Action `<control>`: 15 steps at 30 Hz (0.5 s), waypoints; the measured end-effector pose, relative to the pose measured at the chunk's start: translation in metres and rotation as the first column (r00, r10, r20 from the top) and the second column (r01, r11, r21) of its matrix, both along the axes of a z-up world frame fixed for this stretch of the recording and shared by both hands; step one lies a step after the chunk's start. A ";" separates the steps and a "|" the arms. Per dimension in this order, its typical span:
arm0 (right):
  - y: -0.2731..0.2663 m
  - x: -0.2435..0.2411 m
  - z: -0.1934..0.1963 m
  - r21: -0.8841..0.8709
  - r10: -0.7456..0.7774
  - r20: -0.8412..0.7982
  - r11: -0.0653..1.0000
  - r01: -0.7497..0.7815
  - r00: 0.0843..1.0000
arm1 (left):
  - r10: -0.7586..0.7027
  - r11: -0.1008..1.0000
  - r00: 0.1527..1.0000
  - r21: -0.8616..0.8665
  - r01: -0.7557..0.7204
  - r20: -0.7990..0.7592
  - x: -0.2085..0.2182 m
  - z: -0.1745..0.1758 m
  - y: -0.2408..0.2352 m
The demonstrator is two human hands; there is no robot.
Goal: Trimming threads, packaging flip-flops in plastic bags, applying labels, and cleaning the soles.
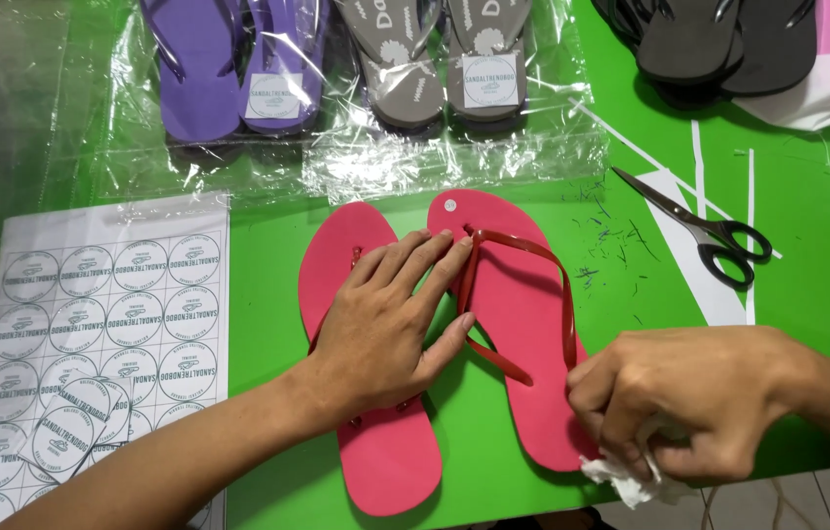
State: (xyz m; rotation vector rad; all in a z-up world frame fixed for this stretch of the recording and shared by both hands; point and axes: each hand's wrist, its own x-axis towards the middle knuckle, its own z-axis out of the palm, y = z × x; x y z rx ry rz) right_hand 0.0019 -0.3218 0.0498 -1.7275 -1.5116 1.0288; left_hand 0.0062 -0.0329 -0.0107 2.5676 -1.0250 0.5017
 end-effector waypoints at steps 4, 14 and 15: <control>-0.005 0.014 -0.009 0.375 -0.275 -0.034 0.888 0.267 0.961 | 0.003 1.000 1.000 -0.001 -0.003 0.008 -0.001 -0.002 0.000; 0.001 0.026 -0.028 0.478 -0.954 -0.004 0.262 0.838 0.301 | -0.004 0.999 1.000 -0.032 0.004 -0.005 -0.002 -0.001 0.000; 0.002 0.025 -0.028 0.468 -0.932 -0.046 0.298 0.832 0.360 | -0.010 0.999 1.000 -0.034 0.010 -0.002 -0.002 -0.001 0.000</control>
